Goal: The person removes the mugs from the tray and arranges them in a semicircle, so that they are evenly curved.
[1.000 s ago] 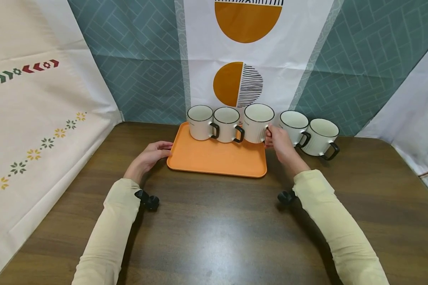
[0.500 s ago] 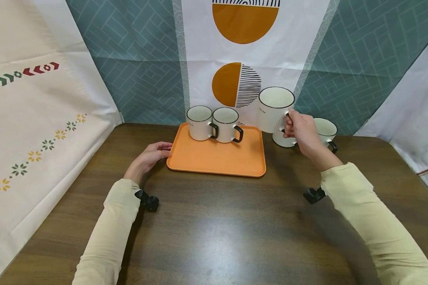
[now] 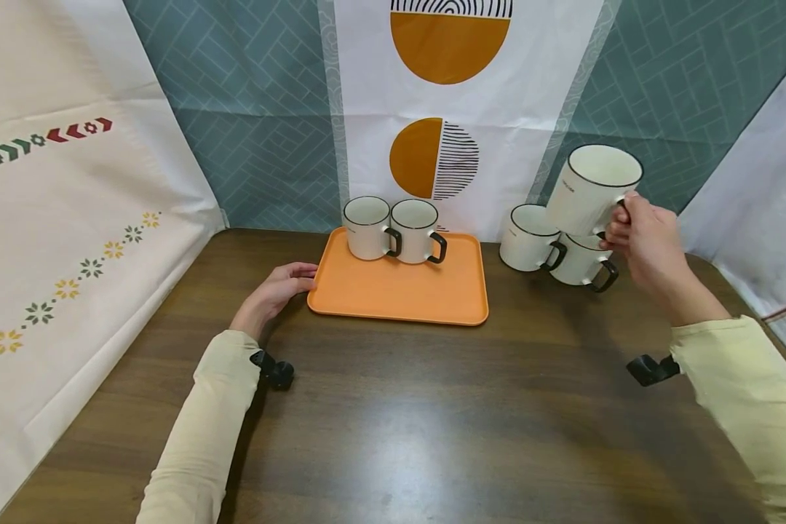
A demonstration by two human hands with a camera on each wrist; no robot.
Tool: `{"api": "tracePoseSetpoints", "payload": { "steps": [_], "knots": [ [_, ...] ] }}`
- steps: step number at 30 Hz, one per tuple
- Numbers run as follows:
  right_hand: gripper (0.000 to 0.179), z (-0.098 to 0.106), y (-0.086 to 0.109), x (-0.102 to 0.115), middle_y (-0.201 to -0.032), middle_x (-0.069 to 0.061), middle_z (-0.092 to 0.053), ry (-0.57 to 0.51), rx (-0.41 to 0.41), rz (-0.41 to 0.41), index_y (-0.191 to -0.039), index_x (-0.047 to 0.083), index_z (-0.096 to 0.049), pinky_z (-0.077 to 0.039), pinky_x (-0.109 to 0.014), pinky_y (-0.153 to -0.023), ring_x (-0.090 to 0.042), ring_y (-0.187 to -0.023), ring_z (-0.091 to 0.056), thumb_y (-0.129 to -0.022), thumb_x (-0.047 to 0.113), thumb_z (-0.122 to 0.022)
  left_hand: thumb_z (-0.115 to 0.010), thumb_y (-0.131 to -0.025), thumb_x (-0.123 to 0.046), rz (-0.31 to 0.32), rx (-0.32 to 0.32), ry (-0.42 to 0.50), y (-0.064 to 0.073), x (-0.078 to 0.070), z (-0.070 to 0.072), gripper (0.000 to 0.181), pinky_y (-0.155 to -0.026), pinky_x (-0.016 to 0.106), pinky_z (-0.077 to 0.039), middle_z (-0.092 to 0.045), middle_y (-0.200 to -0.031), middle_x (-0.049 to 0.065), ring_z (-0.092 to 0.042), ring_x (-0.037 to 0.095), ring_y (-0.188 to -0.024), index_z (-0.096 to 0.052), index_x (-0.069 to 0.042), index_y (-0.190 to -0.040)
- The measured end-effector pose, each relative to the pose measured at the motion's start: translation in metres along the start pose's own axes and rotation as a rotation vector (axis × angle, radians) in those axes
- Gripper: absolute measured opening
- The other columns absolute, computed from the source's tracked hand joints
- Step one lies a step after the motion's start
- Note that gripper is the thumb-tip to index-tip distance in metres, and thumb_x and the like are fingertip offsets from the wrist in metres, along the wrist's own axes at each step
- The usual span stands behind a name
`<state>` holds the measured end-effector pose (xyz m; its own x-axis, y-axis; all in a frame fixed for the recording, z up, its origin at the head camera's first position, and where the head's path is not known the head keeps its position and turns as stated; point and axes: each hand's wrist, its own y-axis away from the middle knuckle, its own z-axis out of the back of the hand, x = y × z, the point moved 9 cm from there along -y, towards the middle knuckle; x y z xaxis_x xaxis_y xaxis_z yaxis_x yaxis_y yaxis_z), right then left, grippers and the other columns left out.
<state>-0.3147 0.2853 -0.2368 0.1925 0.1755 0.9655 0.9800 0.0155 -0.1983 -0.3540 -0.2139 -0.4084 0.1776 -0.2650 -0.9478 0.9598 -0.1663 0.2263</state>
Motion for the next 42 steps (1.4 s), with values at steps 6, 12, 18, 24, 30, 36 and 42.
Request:
{"api": "tracePoseSetpoints", "payload": {
  "steps": [6,12,18,24,30,36,42],
  "knots": [
    [0.037,0.037,0.003,0.002,-0.058,-0.003,-0.022,-0.107,-0.015,-0.022,-0.071,0.005,-0.037,-0.042,-0.026,-0.054,-0.018,-0.053,-0.019,-0.105,0.022,-0.035,-0.049,-0.095,0.002,0.008,0.003,0.008,0.001,-0.001,0.000,0.050,-0.110,0.043,-0.030,-0.037,-0.141,0.028,-0.040,0.036,-0.125,-0.033,0.011,-0.142],
    [0.033,0.065,0.009,0.000,-0.060,-0.004,-0.033,-0.266,-0.032,-0.053,-0.075,0.003,-0.036,-0.043,-0.028,-0.054,-0.018,-0.053,-0.020,-0.105,0.015,-0.033,-0.050,-0.096,0.001,0.003,-0.001,-0.014,0.000,-0.001,-0.001,0.049,-0.109,0.042,-0.032,-0.039,-0.139,0.027,-0.042,0.034,-0.123,-0.034,0.010,-0.141],
    [0.033,0.086,0.018,-0.006,-0.063,-0.004,-0.039,-0.303,-0.060,-0.056,-0.075,0.001,-0.039,-0.046,-0.029,-0.055,-0.017,-0.051,-0.026,-0.105,0.012,-0.030,-0.050,-0.095,0.001,-0.003,0.002,-0.008,-0.001,0.000,-0.001,0.050,-0.109,0.042,-0.032,-0.039,-0.139,0.027,-0.043,0.033,-0.122,-0.033,0.011,-0.142],
    [0.034,0.103,0.025,-0.019,-0.063,-0.005,-0.043,-0.277,-0.118,-0.071,-0.074,0.001,-0.043,-0.049,-0.028,-0.054,-0.015,-0.050,-0.042,-0.104,0.011,-0.031,-0.051,-0.095,0.001,-0.004,0.003,0.013,0.001,-0.001,0.000,0.051,-0.109,0.042,-0.031,-0.038,-0.140,0.027,-0.042,0.034,-0.123,-0.032,0.011,-0.142],
    [0.034,0.116,0.031,-0.033,-0.061,-0.004,-0.041,-0.283,-0.140,-0.099,-0.074,0.002,-0.042,-0.049,-0.027,-0.054,-0.015,-0.050,-0.042,-0.104,0.011,-0.030,-0.051,-0.096,0.001,-0.008,0.003,0.010,-0.001,-0.001,-0.002,0.051,-0.109,0.042,-0.032,-0.039,-0.140,0.026,-0.043,0.032,-0.122,-0.033,0.010,-0.142],
    [0.036,0.118,0.040,-0.056,-0.062,-0.001,-0.037,-0.246,-0.100,-0.159,-0.074,0.005,-0.039,-0.046,-0.026,-0.057,-0.012,-0.052,-0.041,-0.106,0.017,-0.028,-0.051,-0.096,0.000,-0.017,-0.001,-0.013,-0.003,-0.001,-0.001,0.049,-0.108,0.040,-0.034,-0.040,-0.138,0.026,-0.044,0.031,-0.121,-0.035,0.010,-0.141],
    [0.037,0.118,0.046,-0.080,-0.062,0.001,-0.038,-0.149,-0.142,-0.201,-0.074,0.007,-0.040,-0.045,-0.024,-0.057,-0.010,-0.053,-0.041,-0.106,0.018,-0.026,-0.051,-0.096,0.000,-0.011,0.001,-0.012,-0.002,0.001,-0.001,0.048,-0.108,0.040,-0.034,-0.040,-0.138,0.026,-0.044,0.032,-0.121,-0.035,0.010,-0.140]
  ]
}}
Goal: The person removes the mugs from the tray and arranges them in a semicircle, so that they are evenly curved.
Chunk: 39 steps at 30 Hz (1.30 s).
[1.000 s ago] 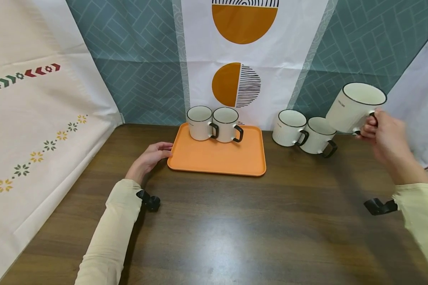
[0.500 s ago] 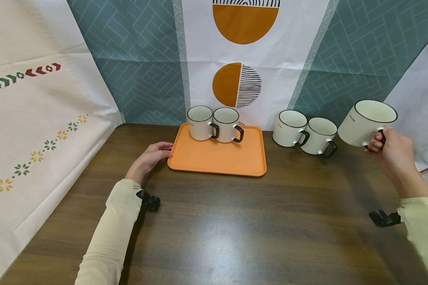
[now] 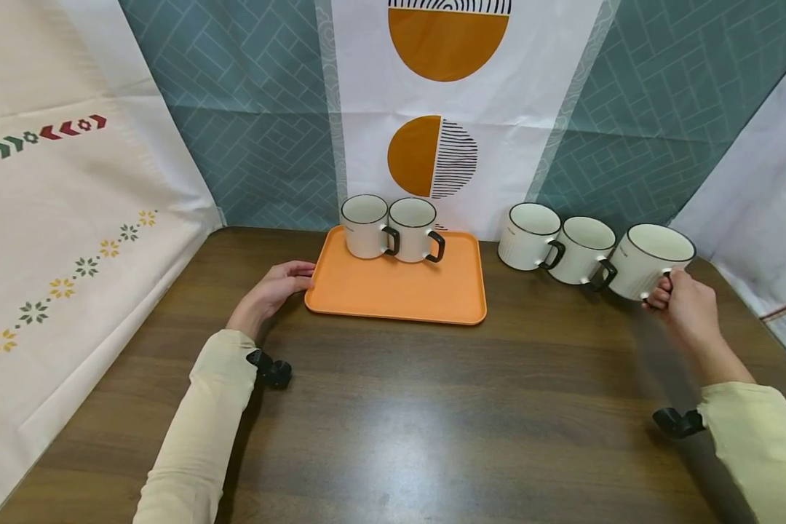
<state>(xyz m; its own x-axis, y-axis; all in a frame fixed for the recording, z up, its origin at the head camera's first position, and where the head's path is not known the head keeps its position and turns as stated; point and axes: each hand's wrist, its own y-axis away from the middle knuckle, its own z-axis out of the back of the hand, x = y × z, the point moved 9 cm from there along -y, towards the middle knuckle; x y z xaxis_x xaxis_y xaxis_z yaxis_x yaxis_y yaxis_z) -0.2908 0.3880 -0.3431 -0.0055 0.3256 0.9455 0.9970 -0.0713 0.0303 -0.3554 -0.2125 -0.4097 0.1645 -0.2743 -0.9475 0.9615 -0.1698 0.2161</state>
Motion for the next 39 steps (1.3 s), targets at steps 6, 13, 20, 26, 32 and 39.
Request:
{"api": "tracePoseSetpoints", "payload": {
  "steps": [6,13,20,26,32,39],
  "knots": [
    [0.036,0.000,-0.001,-0.015,-0.059,0.001,-0.038,0.068,-0.039,0.014,-0.074,0.007,-0.040,-0.048,-0.022,-0.057,-0.010,-0.051,-0.041,-0.105,0.018,-0.025,-0.051,-0.095,0.000,-0.002,0.005,0.009,0.001,0.000,0.001,0.050,-0.106,0.038,-0.035,-0.040,-0.139,0.027,-0.044,0.031,-0.120,-0.035,0.011,-0.140],
    [0.036,0.000,0.001,-0.022,-0.061,0.001,-0.037,0.108,0.020,0.025,-0.075,0.006,-0.038,-0.050,-0.022,-0.060,-0.010,-0.054,-0.041,-0.106,0.020,-0.025,-0.052,-0.094,0.002,-0.038,0.003,0.025,0.003,-0.005,0.001,0.052,-0.092,0.022,-0.042,-0.038,-0.140,0.029,-0.045,0.027,-0.117,-0.033,0.015,-0.140],
    [0.036,0.008,0.000,-0.020,-0.063,-0.001,-0.041,0.213,0.001,0.043,-0.074,0.002,-0.039,-0.047,-0.022,-0.057,-0.012,-0.058,-0.045,-0.105,0.016,-0.029,-0.051,-0.094,0.003,-0.035,0.000,0.030,0.003,-0.005,0.000,0.052,-0.091,0.020,-0.042,-0.038,-0.140,0.029,-0.043,0.031,-0.120,-0.033,0.015,-0.141],
    [0.037,0.015,-0.003,-0.023,-0.065,-0.002,-0.043,0.339,0.000,0.041,-0.075,-0.001,-0.038,-0.046,-0.022,-0.056,-0.011,-0.059,-0.047,-0.105,0.019,-0.029,-0.050,-0.094,0.002,-0.031,-0.004,0.027,0.002,-0.003,0.000,0.051,-0.097,0.026,-0.040,-0.038,-0.140,0.029,-0.043,0.031,-0.121,-0.033,0.014,-0.141],
    [0.039,0.005,0.004,-0.023,-0.064,-0.002,-0.043,0.381,0.002,0.057,-0.075,-0.002,-0.037,-0.046,-0.022,-0.056,-0.011,-0.059,-0.047,-0.105,0.021,-0.028,-0.051,-0.094,0.002,-0.020,-0.006,0.017,0.002,-0.002,0.002,0.050,-0.098,0.028,-0.040,-0.039,-0.139,0.028,-0.045,0.029,-0.118,-0.034,0.013,-0.140],
    [0.038,0.002,0.006,-0.025,-0.065,-0.003,-0.043,0.340,0.066,0.079,-0.076,-0.002,-0.037,-0.045,-0.023,-0.057,-0.012,-0.059,-0.047,-0.105,0.022,-0.031,-0.050,-0.095,0.001,-0.014,-0.001,0.015,0.001,-0.001,0.001,0.050,-0.105,0.037,-0.035,-0.039,-0.139,0.027,-0.043,0.032,-0.120,-0.034,0.012,-0.141]
  ]
}}
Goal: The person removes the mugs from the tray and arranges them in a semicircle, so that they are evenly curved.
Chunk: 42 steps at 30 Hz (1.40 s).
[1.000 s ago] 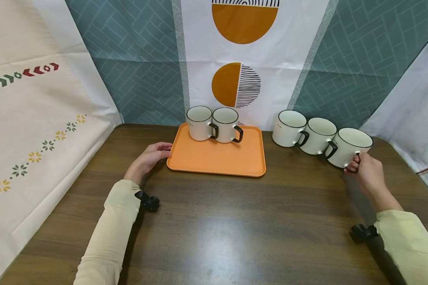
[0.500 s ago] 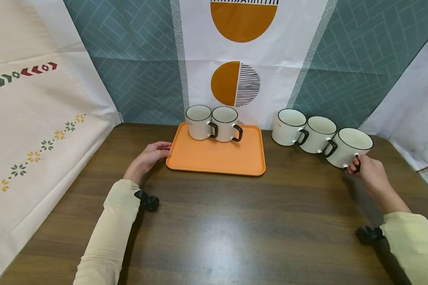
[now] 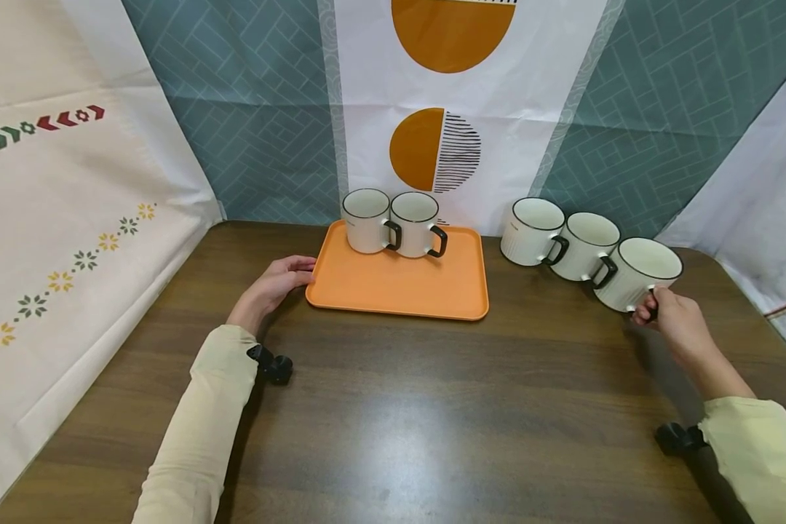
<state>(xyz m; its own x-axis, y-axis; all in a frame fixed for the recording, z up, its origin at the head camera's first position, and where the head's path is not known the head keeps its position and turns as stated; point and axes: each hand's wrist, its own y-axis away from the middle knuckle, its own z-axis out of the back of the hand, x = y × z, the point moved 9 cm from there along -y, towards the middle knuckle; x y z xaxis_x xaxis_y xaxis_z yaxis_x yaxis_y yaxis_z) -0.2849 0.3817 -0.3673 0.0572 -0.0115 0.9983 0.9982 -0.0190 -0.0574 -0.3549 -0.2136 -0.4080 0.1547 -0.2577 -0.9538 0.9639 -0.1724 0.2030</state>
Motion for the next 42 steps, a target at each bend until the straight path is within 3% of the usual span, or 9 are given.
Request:
{"api": "tracePoseSetpoints", "payload": {
  "steps": [7,10,17,28,31,33,38,40,42],
  "knots": [
    [0.040,0.012,-0.007,-0.021,-0.067,0.000,-0.048,0.046,-0.020,-0.007,-0.077,0.002,-0.041,-0.050,-0.023,-0.059,-0.010,-0.060,-0.051,-0.103,0.032,-0.040,-0.051,-0.095,0.002,-0.002,-0.007,-0.004,-0.002,-0.002,0.001,0.049,-0.099,0.029,-0.040,-0.040,-0.138,0.027,-0.045,0.030,-0.118,-0.035,0.012,-0.140],
    [0.038,0.003,-0.001,-0.013,-0.067,0.000,-0.050,0.110,-0.033,-0.017,-0.078,0.000,-0.040,-0.050,-0.022,-0.059,-0.010,-0.061,-0.052,-0.104,0.027,-0.035,-0.051,-0.095,0.002,0.001,-0.011,-0.006,-0.002,-0.001,0.001,0.048,-0.100,0.030,-0.040,-0.040,-0.138,0.026,-0.045,0.030,-0.119,-0.035,0.012,-0.140],
    [0.036,-0.023,0.013,0.004,-0.065,-0.001,-0.052,0.073,-0.008,-0.031,-0.076,-0.002,-0.041,-0.051,-0.020,-0.061,-0.010,-0.061,-0.054,-0.105,0.017,-0.030,-0.051,-0.095,0.000,0.009,-0.002,-0.018,0.000,0.001,0.000,0.050,-0.107,0.039,-0.034,-0.038,-0.139,0.027,-0.043,0.031,-0.121,-0.033,0.012,-0.141],
    [0.038,-0.021,0.015,0.007,-0.067,0.000,-0.055,0.122,-0.016,-0.046,-0.074,0.000,-0.047,-0.052,-0.019,-0.062,-0.008,-0.065,-0.058,-0.103,0.018,-0.032,-0.051,-0.096,-0.001,0.010,-0.001,-0.014,0.000,0.000,0.001,0.049,-0.106,0.037,-0.035,-0.039,-0.139,0.026,-0.043,0.030,-0.121,-0.034,0.010,-0.141],
    [0.042,-0.016,0.016,0.009,-0.069,0.005,-0.058,0.240,-0.056,-0.060,-0.071,0.004,-0.056,-0.053,-0.019,-0.061,-0.004,-0.068,-0.058,-0.103,0.022,-0.035,-0.051,-0.095,-0.001,0.004,0.003,-0.009,0.000,0.000,0.000,0.050,-0.106,0.036,-0.035,-0.039,-0.139,0.026,-0.043,0.030,-0.121,-0.034,0.011,-0.141],
    [0.046,-0.013,0.018,0.011,-0.072,0.006,-0.060,0.384,-0.086,-0.070,-0.073,0.004,-0.060,-0.052,-0.019,-0.060,-0.002,-0.068,-0.057,-0.103,0.029,-0.035,-0.051,-0.095,-0.001,0.000,0.005,-0.010,-0.001,0.000,0.000,0.050,-0.106,0.037,-0.035,-0.039,-0.139,0.027,-0.043,0.031,-0.121,-0.034,0.011,-0.141],
    [0.064,-0.006,0.022,0.020,-0.087,-0.014,-0.065,0.805,-0.132,-0.114,-0.095,-0.007,-0.062,-0.044,-0.029,-0.058,-0.008,-0.065,-0.056,-0.102,0.048,-0.030,-0.051,-0.096,-0.001,0.012,0.000,-0.013,0.000,0.001,0.000,0.049,-0.107,0.039,-0.033,-0.039,-0.139,0.026,-0.043,0.030,-0.121,-0.034,0.010,-0.141],
    [0.068,0.000,0.023,0.027,-0.090,-0.020,-0.065,0.861,-0.163,-0.119,-0.104,-0.009,-0.060,-0.042,-0.029,-0.057,-0.007,-0.064,-0.056,-0.101,0.051,-0.029,-0.051,-0.096,-0.001,0.012,0.002,-0.024,0.000,0.000,0.000,0.050,-0.108,0.039,-0.033,-0.039,-0.140,0.026,-0.043,0.030,-0.121,-0.034,0.010,-0.141],
    [0.067,0.007,0.023,0.036,-0.080,-0.010,-0.066,0.858,-0.205,-0.112,-0.109,-0.010,-0.059,-0.044,-0.026,-0.056,-0.002,-0.062,-0.055,-0.101,0.050,-0.030,-0.051,-0.096,-0.001,0.013,-0.001,-0.024,0.000,0.000,0.000,0.050,-0.108,0.040,-0.032,-0.039,-0.140,0.026,-0.042,0.031,-0.122,-0.034,0.010,-0.141]
  ]
}}
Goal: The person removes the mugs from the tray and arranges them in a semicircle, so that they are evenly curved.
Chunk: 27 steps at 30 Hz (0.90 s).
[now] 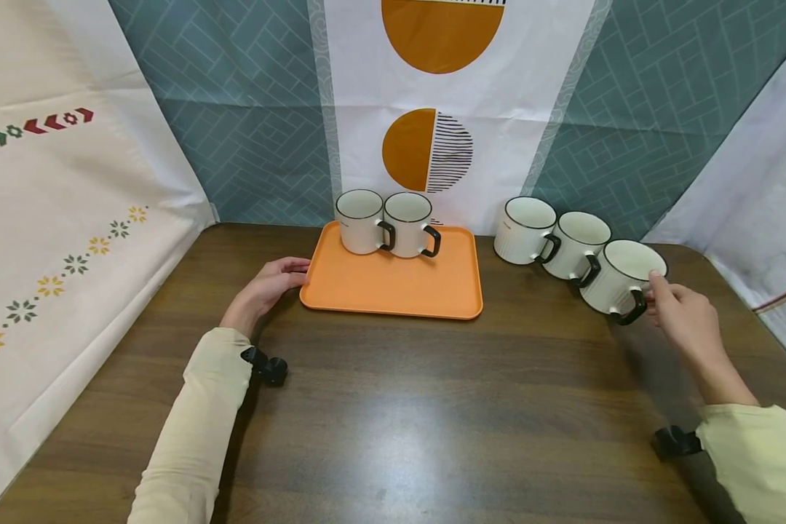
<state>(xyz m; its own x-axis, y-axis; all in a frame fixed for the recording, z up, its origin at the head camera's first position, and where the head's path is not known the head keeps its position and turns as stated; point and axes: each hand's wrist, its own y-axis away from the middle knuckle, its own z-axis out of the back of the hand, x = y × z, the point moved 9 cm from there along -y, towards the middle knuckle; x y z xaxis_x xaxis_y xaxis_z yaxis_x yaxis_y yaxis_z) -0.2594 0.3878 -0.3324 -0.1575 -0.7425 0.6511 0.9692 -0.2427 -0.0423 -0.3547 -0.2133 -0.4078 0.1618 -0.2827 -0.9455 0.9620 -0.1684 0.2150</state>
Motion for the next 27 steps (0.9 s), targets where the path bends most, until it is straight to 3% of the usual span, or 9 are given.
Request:
{"api": "tracePoseSetpoints", "payload": {
  "steps": [3,5,9,12,18,22,27],
  "knots": [
    [0.061,0.017,-0.002,0.005,-0.073,0.013,-0.060,-0.038,-0.066,0.005,-0.110,-0.008,-0.059,-0.043,-0.017,-0.054,0.008,-0.062,-0.051,-0.100,0.047,-0.036,-0.051,-0.096,0.000,-0.001,0.005,0.004,0.001,0.000,0.000,0.051,-0.109,0.041,-0.031,-0.037,-0.141,0.028,-0.041,0.033,-0.123,-0.032,0.011,-0.142],
    [0.055,0.024,-0.005,0.012,-0.071,0.023,-0.053,-0.067,-0.086,0.014,-0.109,-0.006,-0.058,-0.042,-0.015,-0.055,0.007,-0.065,-0.049,-0.100,0.045,-0.040,-0.050,-0.096,0.001,0.002,0.012,0.023,0.003,-0.003,-0.001,0.051,-0.110,0.043,-0.029,-0.036,-0.142,0.029,-0.040,0.035,-0.125,-0.031,0.012,-0.142],
    [0.040,0.031,-0.010,0.031,-0.071,0.027,-0.052,-0.145,-0.122,0.068,-0.098,0.003,-0.058,-0.038,-0.016,-0.058,0.003,-0.071,-0.047,-0.098,0.041,-0.048,-0.048,-0.096,0.003,0.011,0.023,0.036,0.009,-0.009,-0.003,0.052,-0.111,0.044,-0.027,-0.034,-0.143,0.030,-0.037,0.037,-0.127,-0.028,0.014,-0.143],
    [0.037,0.028,-0.014,0.049,-0.072,0.027,-0.052,-0.142,-0.119,0.120,-0.096,0.003,-0.057,-0.037,-0.018,-0.059,0.002,-0.073,-0.048,-0.097,0.040,-0.051,-0.048,-0.096,0.002,0.009,0.017,0.029,0.007,-0.006,-0.002,0.051,-0.110,0.043,-0.028,-0.034,-0.143,0.030,-0.038,0.036,-0.126,-0.029,0.013,-0.143],
    [0.046,0.005,-0.018,0.086,-0.088,0.001,-0.053,-0.048,-0.074,0.190,-0.108,-0.003,-0.055,-0.036,-0.028,-0.065,-0.015,-0.081,-0.044,-0.097,0.042,-0.050,-0.051,-0.096,-0.001,0.003,0.005,0.005,0.002,0.002,-0.001,0.050,-0.109,0.040,-0.032,-0.038,-0.140,0.027,-0.042,0.031,-0.122,-0.033,0.011,-0.141],
    [0.044,-0.017,-0.021,0.110,-0.098,-0.012,-0.055,-0.048,-0.043,0.241,-0.109,-0.003,-0.055,-0.035,-0.031,-0.071,-0.023,-0.089,-0.045,-0.097,0.039,-0.051,-0.051,-0.096,-0.001,-0.001,-0.004,0.007,0.000,0.000,-0.001,0.049,-0.108,0.041,-0.032,-0.039,-0.138,0.027,-0.043,0.030,-0.119,-0.035,0.011,-0.140],
    [0.037,-0.058,-0.024,0.143,-0.103,-0.020,-0.058,-0.025,0.096,0.331,-0.109,-0.004,-0.056,-0.039,-0.037,-0.076,-0.030,-0.094,-0.050,-0.099,0.031,-0.052,-0.051,-0.095,0.001,-0.003,-0.003,0.015,0.000,-0.001,0.001,0.050,-0.108,0.040,-0.033,-0.039,-0.139,0.028,-0.043,0.031,-0.120,-0.034,0.012,-0.141]
  ]
}}
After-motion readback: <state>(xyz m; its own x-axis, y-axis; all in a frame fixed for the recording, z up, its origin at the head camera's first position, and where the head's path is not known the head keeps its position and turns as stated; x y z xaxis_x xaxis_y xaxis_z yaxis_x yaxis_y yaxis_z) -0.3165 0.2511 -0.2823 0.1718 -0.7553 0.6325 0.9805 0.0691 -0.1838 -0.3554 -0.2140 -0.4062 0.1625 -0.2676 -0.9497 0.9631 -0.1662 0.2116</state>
